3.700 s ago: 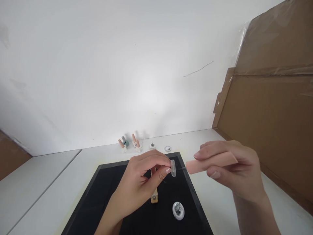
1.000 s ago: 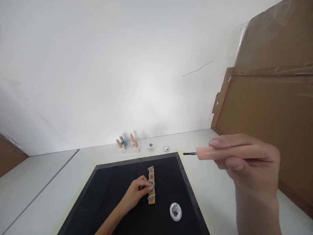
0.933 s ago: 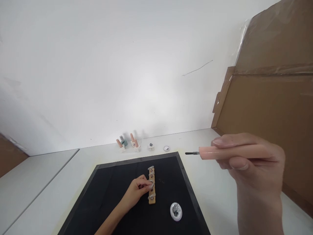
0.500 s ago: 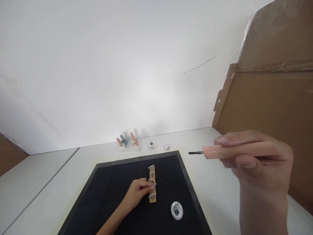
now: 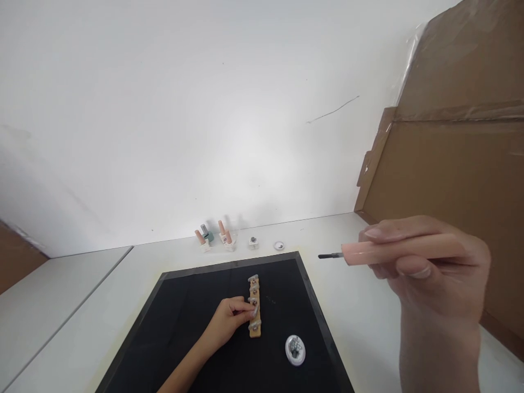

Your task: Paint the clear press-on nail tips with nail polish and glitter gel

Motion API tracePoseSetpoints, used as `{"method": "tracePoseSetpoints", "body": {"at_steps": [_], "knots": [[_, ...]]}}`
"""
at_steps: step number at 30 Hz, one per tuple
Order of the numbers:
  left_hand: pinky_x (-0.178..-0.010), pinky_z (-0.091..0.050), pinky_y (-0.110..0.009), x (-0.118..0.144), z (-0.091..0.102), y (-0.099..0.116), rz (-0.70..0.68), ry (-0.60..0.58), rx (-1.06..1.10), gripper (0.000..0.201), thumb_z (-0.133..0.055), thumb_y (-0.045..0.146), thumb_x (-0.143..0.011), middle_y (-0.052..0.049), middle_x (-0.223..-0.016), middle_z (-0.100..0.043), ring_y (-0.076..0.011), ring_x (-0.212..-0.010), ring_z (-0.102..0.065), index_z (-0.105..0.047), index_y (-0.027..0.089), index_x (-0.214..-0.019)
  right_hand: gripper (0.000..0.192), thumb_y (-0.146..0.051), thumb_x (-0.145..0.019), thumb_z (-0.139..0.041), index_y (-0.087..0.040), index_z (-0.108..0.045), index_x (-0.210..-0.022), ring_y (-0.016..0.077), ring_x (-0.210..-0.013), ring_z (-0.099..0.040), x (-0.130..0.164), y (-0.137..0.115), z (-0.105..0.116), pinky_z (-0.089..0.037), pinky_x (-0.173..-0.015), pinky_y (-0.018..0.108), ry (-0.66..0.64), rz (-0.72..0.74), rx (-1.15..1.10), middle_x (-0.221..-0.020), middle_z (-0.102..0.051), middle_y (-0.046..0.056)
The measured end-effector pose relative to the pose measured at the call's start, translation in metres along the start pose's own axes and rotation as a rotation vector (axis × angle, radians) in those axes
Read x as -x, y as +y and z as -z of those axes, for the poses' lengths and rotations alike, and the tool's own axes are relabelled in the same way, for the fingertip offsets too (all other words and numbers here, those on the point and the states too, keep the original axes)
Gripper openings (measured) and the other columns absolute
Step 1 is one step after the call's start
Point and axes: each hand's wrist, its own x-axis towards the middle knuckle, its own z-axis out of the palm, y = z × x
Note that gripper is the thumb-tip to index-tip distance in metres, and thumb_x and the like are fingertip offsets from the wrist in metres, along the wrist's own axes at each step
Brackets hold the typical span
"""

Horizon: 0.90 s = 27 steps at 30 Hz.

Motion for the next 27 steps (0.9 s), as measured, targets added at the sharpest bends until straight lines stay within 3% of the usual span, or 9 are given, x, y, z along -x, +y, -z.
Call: {"method": "tracePoseSetpoints", "body": {"at_steps": [8,13,19,24,27], "knots": [[-0.06,-0.033,-0.028,0.003,0.002,0.0,-0.001,-0.019,-0.031,0.039,-0.068,0.053,-0.072,0.002,-0.062,-0.044,-0.0141,-0.06,-0.041,-0.079,0.016,-0.064,0.007,-0.03,-0.084,-0.073,-0.03,-0.079,-0.089,0.0206,-0.065,-0.072,-0.003,-0.005,0.0,-0.061,-0.058,0.037,-0.017,0.006,-0.011,-0.08,-0.08,0.0],[-0.059,-0.033,-0.027,0.006,0.011,0.0,0.029,-0.036,-0.048,0.038,-0.067,0.051,-0.073,0.001,-0.063,-0.049,-0.0142,-0.06,-0.041,-0.081,0.016,-0.078,0.008,-0.027,-0.083,-0.074,-0.031,-0.079,-0.089,0.0215,-0.065,-0.073,-0.003,-0.008,0.0,-0.061,-0.057,0.037,-0.022,-0.004,0.002,-0.08,-0.08,0.0],[-0.056,-0.029,-0.026,0.017,0.024,0.001,0.06,-0.098,-0.069,0.029,-0.077,0.038,-0.064,0.006,-0.059,-0.04,-0.0114,-0.055,-0.035,-0.081,0.016,-0.082,0.01,-0.022,-0.083,-0.074,-0.03,-0.079,-0.086,0.0212,-0.066,-0.074,-0.002,-0.008,-0.003,-0.061,-0.06,0.037,-0.011,0.012,0.015,-0.081,-0.08,0.0],[-0.055,-0.028,-0.026,0.02,0.015,-0.001,0.062,-0.118,-0.063,0.033,-0.079,0.043,-0.061,0.005,-0.061,-0.041,-0.0115,-0.056,-0.035,-0.082,0.015,-0.08,0.016,-0.016,-0.083,-0.072,-0.029,-0.08,-0.088,0.0212,-0.069,-0.075,-0.003,-0.007,-0.002,-0.062,-0.061,0.034,-0.053,0.047,0.005,-0.082,-0.08,0.001],[-0.056,-0.028,-0.027,0.021,0.007,-0.003,0.054,-0.094,-0.064,0.034,-0.079,0.044,-0.062,0.005,-0.061,-0.041,-0.0118,-0.057,-0.035,-0.082,0.016,-0.08,0.017,-0.015,-0.083,-0.072,-0.029,-0.079,-0.089,0.0216,-0.069,-0.075,-0.002,-0.009,-0.001,-0.062,-0.059,0.034,-0.041,-0.004,0.0,-0.083,-0.08,0.001]]}}
